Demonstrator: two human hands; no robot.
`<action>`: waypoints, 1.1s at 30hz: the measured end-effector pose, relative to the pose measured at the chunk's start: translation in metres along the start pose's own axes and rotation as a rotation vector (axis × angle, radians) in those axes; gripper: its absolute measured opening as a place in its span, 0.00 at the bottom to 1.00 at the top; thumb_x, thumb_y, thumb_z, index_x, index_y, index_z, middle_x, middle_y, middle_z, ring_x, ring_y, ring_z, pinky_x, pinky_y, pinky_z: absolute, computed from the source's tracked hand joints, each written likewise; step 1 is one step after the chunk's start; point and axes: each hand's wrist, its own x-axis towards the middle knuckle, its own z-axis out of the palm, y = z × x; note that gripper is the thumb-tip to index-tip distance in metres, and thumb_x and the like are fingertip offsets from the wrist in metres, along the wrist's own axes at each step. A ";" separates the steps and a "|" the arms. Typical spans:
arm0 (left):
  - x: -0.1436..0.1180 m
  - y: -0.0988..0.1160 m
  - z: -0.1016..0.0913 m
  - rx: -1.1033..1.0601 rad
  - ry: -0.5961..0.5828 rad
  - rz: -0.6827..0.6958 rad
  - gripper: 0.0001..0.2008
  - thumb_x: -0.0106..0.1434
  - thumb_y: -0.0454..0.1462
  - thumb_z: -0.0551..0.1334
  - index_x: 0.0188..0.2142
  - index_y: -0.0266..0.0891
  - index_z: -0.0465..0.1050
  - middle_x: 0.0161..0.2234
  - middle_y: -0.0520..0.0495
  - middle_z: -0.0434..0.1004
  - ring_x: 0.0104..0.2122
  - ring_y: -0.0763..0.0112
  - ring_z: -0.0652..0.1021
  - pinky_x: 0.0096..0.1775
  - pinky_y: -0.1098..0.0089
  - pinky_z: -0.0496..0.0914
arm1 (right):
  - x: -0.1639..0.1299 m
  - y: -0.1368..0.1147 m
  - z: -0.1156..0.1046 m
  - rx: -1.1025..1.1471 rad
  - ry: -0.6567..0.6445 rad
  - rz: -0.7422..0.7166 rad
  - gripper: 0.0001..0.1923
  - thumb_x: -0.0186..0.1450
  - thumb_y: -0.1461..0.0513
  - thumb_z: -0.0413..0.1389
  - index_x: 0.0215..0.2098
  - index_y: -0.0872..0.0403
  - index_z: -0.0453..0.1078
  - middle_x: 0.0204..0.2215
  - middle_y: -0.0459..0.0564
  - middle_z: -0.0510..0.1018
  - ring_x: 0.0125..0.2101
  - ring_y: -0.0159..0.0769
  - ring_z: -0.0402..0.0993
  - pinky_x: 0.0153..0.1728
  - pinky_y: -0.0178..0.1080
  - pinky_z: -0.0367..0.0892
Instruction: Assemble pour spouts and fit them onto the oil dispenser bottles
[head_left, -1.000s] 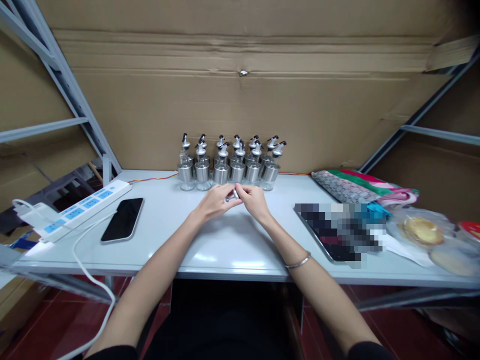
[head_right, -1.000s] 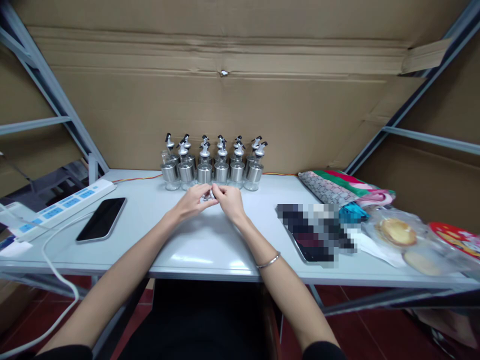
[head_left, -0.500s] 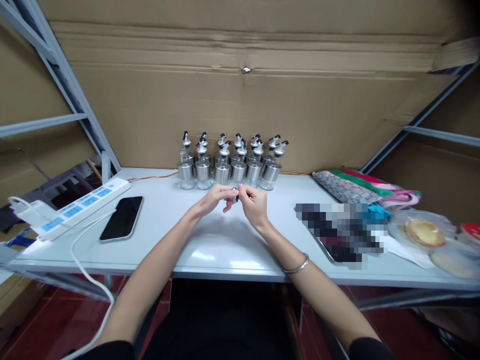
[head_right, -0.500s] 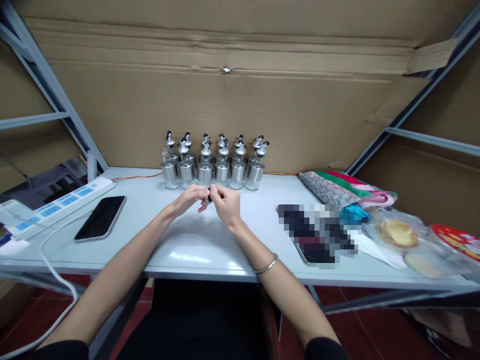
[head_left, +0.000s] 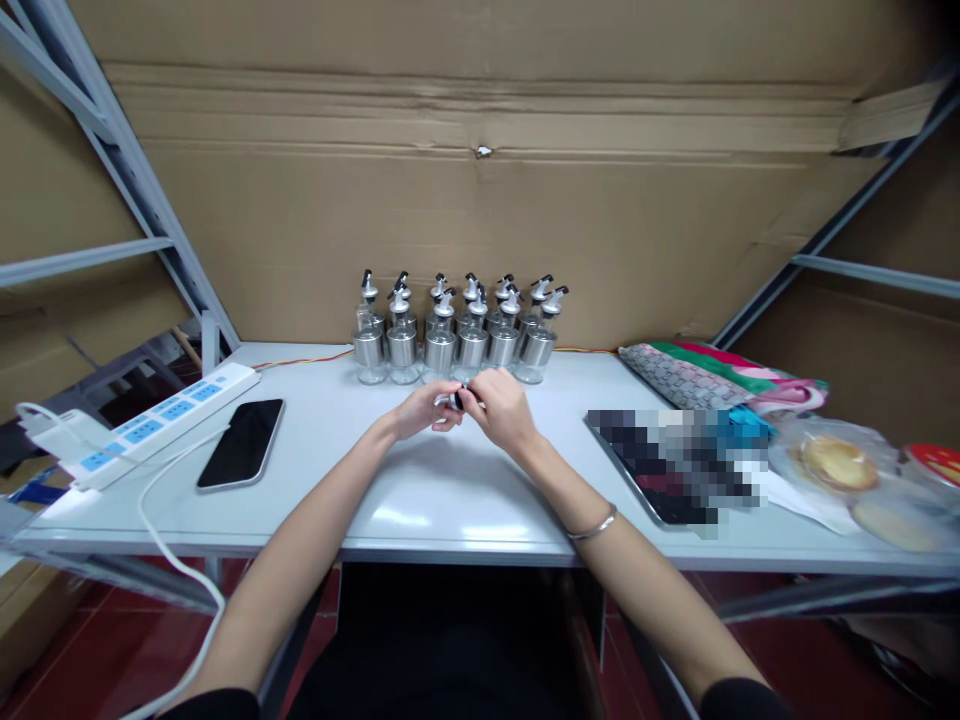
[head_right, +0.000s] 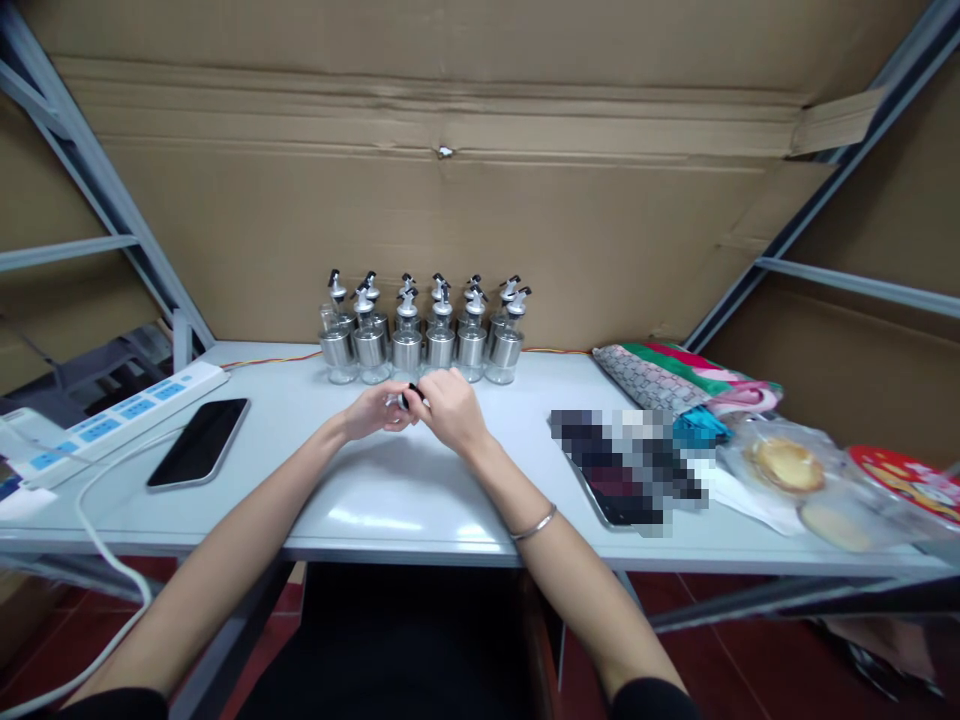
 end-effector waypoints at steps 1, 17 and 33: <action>0.001 -0.001 0.000 0.082 0.057 0.059 0.19 0.54 0.51 0.55 0.22 0.37 0.60 0.17 0.55 0.55 0.18 0.78 0.59 0.21 0.73 0.55 | 0.000 0.001 0.001 0.073 -0.024 0.114 0.23 0.68 0.50 0.40 0.20 0.52 0.56 0.17 0.45 0.63 0.22 0.31 0.58 0.27 0.37 0.53; -0.001 -0.010 -0.007 1.461 0.486 0.615 0.16 0.61 0.44 0.61 0.43 0.36 0.69 0.36 0.45 0.77 0.36 0.67 0.75 0.43 0.66 0.61 | 0.007 0.012 0.002 0.991 -0.159 0.755 0.23 0.49 0.45 0.61 0.27 0.54 0.64 0.16 0.39 0.67 0.18 0.25 0.61 0.23 0.33 0.58; -0.010 0.020 -0.007 0.722 0.354 0.296 0.16 0.58 0.48 0.58 0.30 0.36 0.70 0.27 0.52 0.71 0.30 0.71 0.70 0.34 0.73 0.61 | 0.012 0.001 0.002 0.855 -0.089 0.598 0.20 0.55 0.46 0.57 0.31 0.54 0.66 0.21 0.43 0.70 0.24 0.29 0.66 0.29 0.36 0.65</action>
